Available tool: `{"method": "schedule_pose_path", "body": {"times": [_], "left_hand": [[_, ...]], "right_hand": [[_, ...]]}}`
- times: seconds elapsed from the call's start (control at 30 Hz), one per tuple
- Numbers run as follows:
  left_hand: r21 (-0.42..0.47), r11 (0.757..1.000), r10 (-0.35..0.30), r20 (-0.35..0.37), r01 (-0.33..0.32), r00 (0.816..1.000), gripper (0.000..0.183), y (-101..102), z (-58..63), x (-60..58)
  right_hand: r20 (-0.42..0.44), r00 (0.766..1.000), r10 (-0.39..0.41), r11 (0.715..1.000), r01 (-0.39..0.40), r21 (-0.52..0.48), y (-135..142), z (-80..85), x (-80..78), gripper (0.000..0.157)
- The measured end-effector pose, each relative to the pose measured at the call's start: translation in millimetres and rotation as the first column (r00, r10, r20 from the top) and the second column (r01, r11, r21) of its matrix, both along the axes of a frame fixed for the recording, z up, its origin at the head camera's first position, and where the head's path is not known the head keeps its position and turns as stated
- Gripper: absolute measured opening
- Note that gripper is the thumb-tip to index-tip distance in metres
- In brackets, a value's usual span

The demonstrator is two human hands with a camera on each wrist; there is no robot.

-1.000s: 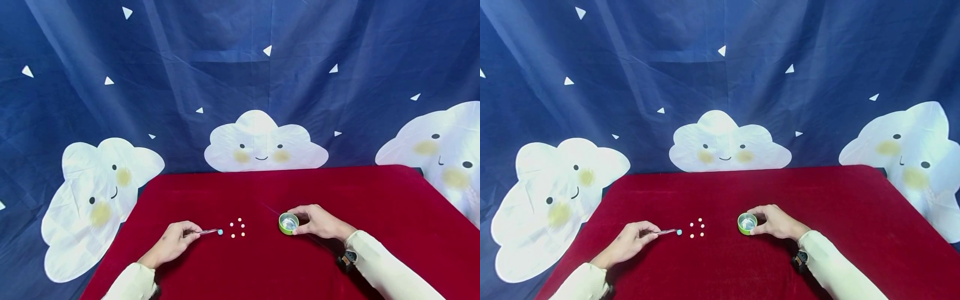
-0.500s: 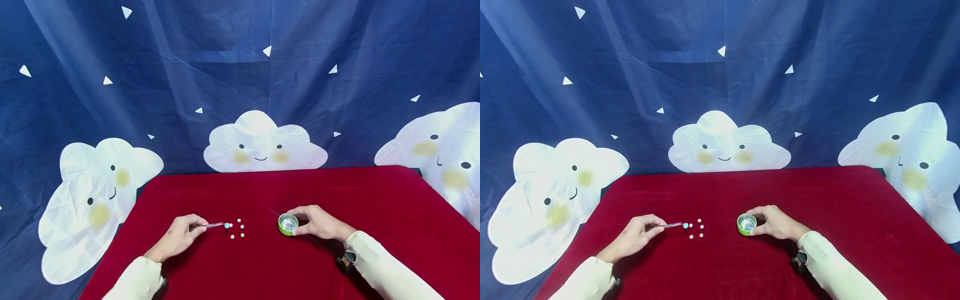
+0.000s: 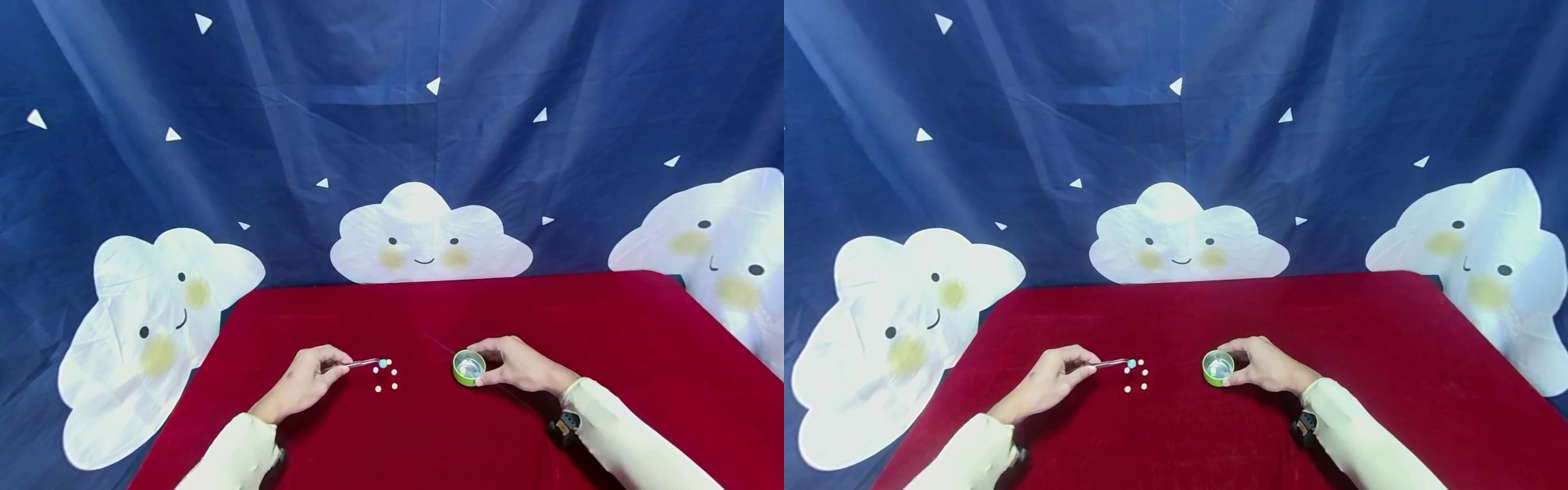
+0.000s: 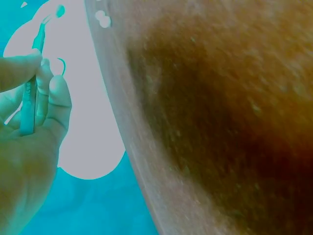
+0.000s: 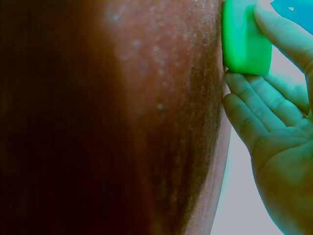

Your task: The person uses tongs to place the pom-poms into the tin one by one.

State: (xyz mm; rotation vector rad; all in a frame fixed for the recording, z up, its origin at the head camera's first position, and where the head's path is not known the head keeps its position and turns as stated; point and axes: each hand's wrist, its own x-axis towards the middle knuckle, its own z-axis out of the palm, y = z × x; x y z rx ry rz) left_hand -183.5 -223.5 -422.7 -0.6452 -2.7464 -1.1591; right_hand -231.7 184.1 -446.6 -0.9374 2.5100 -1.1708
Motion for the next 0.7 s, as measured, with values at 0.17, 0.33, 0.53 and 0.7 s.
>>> {"method": "schedule_pose_path", "body": {"times": [0.17,0.33,0.53,0.7], "left_hand": [[0.021,1.000,-0.019,-0.030,0.020,0.999,0.013,6.1,-0.5,-2.5],[0.007,1.000,-0.017,-0.004,0.017,1.000,0.013,13.9,3.6,-5.4],[0.025,0.998,-0.052,0.001,0.052,0.999,0.011,25.1,6.3,-9.7],[0.039,0.996,-0.082,-0.035,0.083,0.996,0.011,35.4,5.1,-14.7]], "right_hand": [[0.010,1.000,0.000,1.000,0.000,0.005,-1.0,1.6,0.6,0.054],[0.006,1.000,-0.005,1.000,0.005,0.011,-1.1,3.5,0.9,0.053],[0.009,1.000,-0.006,1.000,0.006,0.008,-0.8,3.2,1.1,0.052],[0.006,1.000,-0.008,1.000,0.008,0.010,-1.1,3.0,1.7,0.053]]}}
